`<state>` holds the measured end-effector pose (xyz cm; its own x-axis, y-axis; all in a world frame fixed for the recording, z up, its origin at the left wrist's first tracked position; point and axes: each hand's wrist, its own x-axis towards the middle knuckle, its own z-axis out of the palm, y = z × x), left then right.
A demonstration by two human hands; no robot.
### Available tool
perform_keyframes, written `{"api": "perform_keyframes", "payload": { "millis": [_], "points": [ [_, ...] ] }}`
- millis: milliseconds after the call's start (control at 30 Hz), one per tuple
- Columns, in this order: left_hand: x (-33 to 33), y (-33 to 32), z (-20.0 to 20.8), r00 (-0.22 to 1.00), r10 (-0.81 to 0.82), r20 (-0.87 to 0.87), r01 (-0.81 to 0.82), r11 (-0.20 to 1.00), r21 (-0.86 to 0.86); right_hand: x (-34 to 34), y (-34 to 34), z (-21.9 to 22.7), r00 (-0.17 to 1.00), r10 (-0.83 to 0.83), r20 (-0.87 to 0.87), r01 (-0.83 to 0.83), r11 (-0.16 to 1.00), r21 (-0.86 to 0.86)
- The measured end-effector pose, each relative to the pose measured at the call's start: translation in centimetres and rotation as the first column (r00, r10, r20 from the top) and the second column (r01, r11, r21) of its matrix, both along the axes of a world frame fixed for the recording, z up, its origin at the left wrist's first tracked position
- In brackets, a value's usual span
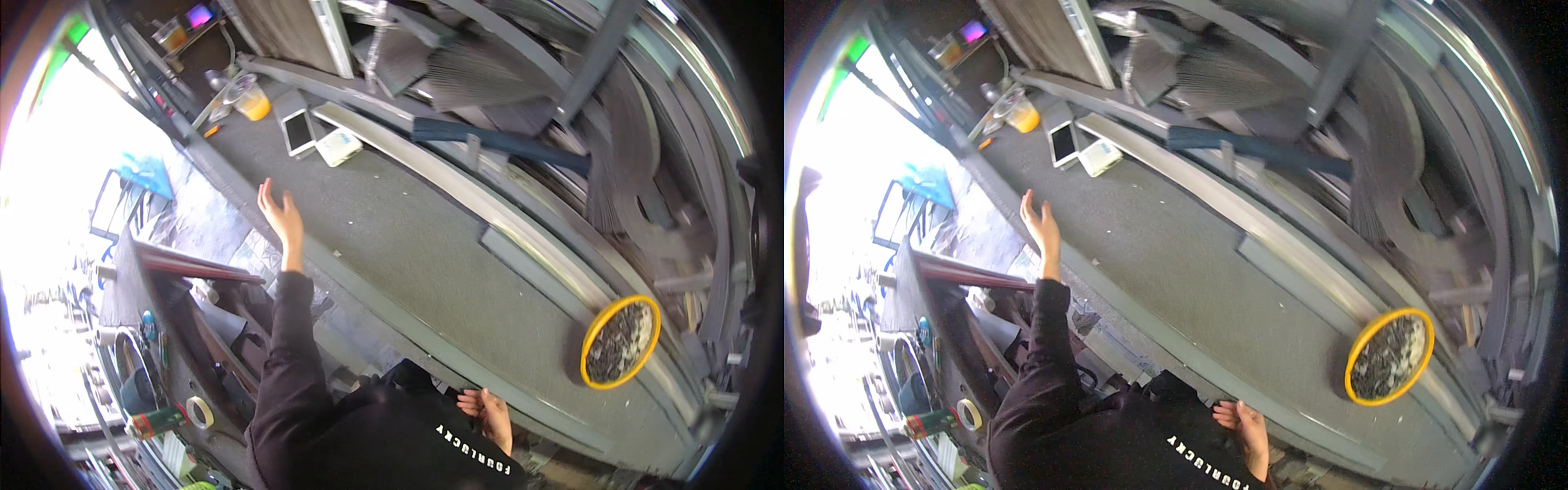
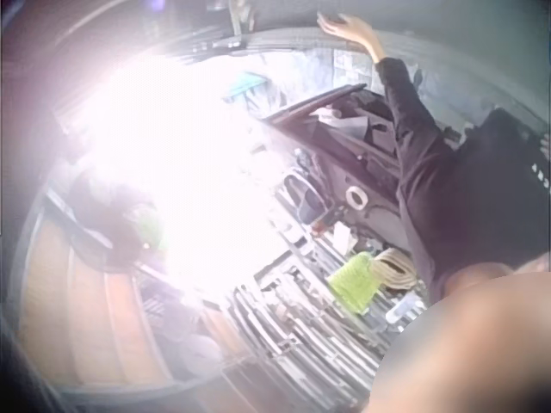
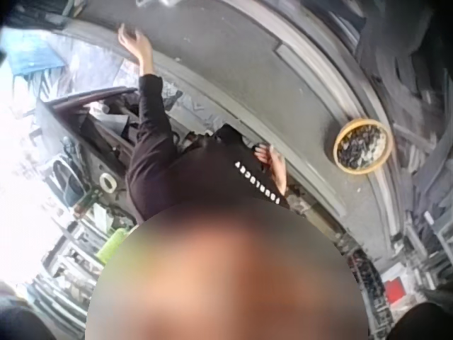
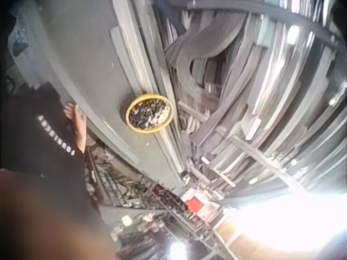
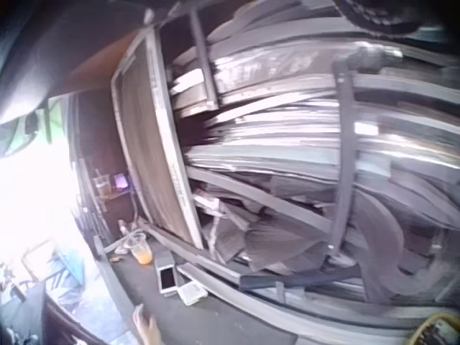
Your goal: The person assembles window frame components by hand, inserting small black plastic clips into a grey frame profile and aligning parts on a workbench. They handle clips, frame profiles, and a metal rod, occasionally adjusting pieces and moving items on the bench.
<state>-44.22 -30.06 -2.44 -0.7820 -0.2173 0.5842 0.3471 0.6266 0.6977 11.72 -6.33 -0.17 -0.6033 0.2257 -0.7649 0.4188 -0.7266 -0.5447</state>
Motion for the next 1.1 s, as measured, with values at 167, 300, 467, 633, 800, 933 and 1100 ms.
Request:
{"api": "perform_keyframes", "payload": {
  "millis": [167,300,467,633,800,933,1100],
  "points": [
    [16.3,13.4,3.3,0.862,-0.502,0.07,0.504,0.864,-0.003,4.3,3.3,1.6,1.0,-0.006,-0.028,0.013,0.964,0.267],
    [32.8,21.3,4.3,0.437,-0.862,0.258,0.897,0.438,-0.054,11.6,6.5,3.4,0.975,-0.219,-0.023,0.208,0.881,0.426],
    [48.4,25.4,4.3,-0.199,-0.905,0.377,0.97,-0.237,-0.058,21.6,11.3,5.2,0.937,-0.336,-0.098,0.332,0.762,0.556],
    [57.9,30.0,3.8,-0.272,-0.872,0.406,0.93,-0.348,-0.123,24.1,19.3,5.3,0.929,-0.367,-0.057,0.287,0.611,0.738],
    [67.4,34.1,2.0,-0.245,-0.881,0.404,0.922,-0.341,-0.184,16.4,26.7,4.2,0.956,-0.066,-0.285,0.292,0.186,0.938],
    [71.6,35.5,0.1,-0.071,-0.832,0.55,0.849,-0.34,-0.404,10.6,28.9,3.3,0.963,0.233,-0.138,0.221,-0.383,0.897],
    [71.9,37.0,-0.7,0.098,-0.903,0.418,0.874,-0.124,-0.471,8.0,30.5,3.8,0.947,0.248,0.206,0.006,-0.652,0.758]
  ]
}}
